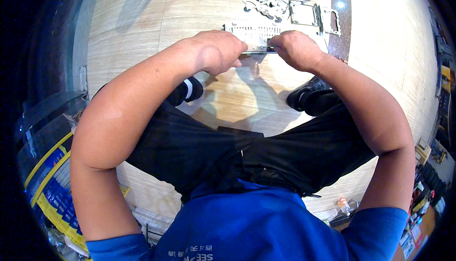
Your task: The person manipulates a car stereo unit on the floor, handling wires and electronic components with both hands while using a small screwdriver.
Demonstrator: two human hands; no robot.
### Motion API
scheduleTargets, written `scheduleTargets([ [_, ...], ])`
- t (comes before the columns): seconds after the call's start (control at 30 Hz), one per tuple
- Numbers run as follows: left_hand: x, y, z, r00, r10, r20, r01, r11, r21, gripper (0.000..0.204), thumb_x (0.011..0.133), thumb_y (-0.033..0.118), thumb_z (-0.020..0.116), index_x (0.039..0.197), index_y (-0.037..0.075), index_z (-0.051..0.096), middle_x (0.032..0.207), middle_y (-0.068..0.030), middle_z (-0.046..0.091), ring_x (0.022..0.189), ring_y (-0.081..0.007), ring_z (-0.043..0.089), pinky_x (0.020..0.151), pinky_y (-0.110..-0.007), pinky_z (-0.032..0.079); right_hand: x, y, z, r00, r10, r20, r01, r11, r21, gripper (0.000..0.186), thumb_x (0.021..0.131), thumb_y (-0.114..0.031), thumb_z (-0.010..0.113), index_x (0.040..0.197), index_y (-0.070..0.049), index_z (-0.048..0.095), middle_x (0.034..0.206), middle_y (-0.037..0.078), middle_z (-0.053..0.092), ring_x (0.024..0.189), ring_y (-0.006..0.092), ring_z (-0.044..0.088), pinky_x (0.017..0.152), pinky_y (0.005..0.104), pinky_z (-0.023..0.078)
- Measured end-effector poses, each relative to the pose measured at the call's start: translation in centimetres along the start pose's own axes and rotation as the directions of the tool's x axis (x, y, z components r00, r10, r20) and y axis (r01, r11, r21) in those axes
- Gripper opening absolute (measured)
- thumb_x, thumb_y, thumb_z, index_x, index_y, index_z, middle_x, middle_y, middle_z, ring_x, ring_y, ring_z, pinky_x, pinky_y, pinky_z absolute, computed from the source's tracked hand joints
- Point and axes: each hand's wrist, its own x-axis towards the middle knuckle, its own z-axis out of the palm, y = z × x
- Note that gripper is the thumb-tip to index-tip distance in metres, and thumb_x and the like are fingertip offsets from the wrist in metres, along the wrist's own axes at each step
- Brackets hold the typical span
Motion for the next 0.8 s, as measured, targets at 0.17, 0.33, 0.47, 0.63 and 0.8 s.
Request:
scheduleTargets([
  [0.17,-0.16,0.11,-0.20,1.000,-0.009,-0.012,0.010,1.000,0.008,0.040,0.095,0.027,0.065,0.129,0.007,0.061,0.111,-0.0193,0.069,0.109,-0.0365,0.065,0.094,-0.047,0.051,0.08,0.29,0.45,0.992,-0.047,-0.121,0.054,0.997,0.055,0.022,0.091,-0.012,0.055,0.105,-0.006,0.071,0.094,0.022,0.070,0.094,0.0382,0.069,0.083,0.0491,0.056],
  [0.33,-0.35,0.17,0.00,1.000,-0.010,-0.014,0.010,1.000,0.004,0.039,0.095,0.027,0.065,0.129,0.007,0.061,0.111,-0.0190,0.069,0.109,-0.0363,0.065,0.094,-0.047,0.051,-0.19,-0.06,0.16,0.968,-0.018,-0.249,0.022,1.000,0.014,0.024,0.091,-0.008,0.053,0.108,-0.005,0.069,0.096,0.023,0.069,0.095,0.0388,0.068,0.083,0.0479,0.056],
  [0.47,-0.26,0.14,0.00,1.000,-0.001,-0.025,0.002,1.000,0.006,0.039,0.095,0.026,0.065,0.128,0.006,0.061,0.111,-0.0188,0.070,0.109,-0.0362,0.065,0.094,-0.047,0.051,0.01,0.47,0.40,0.989,-0.006,-0.149,-0.003,0.998,-0.062,0.024,0.090,-0.007,0.052,0.108,-0.002,0.067,0.095,0.023,0.070,0.095,0.0387,0.069,0.084,0.0480,0.056],
  [0.63,-0.42,0.37,-0.23,1.000,-0.019,-0.006,0.019,1.000,-0.008,0.038,0.095,0.026,0.065,0.128,0.006,0.062,0.111,-0.0191,0.070,0.110,-0.0359,0.065,0.094,-0.047,0.051,-0.04,0.13,0.00,0.996,0.021,-0.083,-0.022,1.000,-0.017,0.021,0.091,-0.009,0.053,0.105,-0.001,0.067,0.094,0.023,0.070,0.094,0.0389,0.069,0.085,0.0488,0.055],
  [0.8,-0.43,0.26,-0.19,1.000,-0.004,-0.024,0.004,1.000,-0.021,0.037,0.095,0.026,0.065,0.126,0.005,0.062,0.110,-0.0197,0.070,0.110,-0.0361,0.065,0.094,-0.047,0.051,-0.09,0.11,-0.02,0.998,0.022,-0.052,-0.021,1.000,0.019,0.021,0.092,-0.016,0.056,0.100,0.000,0.067,0.093,0.023,0.070,0.094,0.0393,0.069,0.085,0.0500,0.055],
])
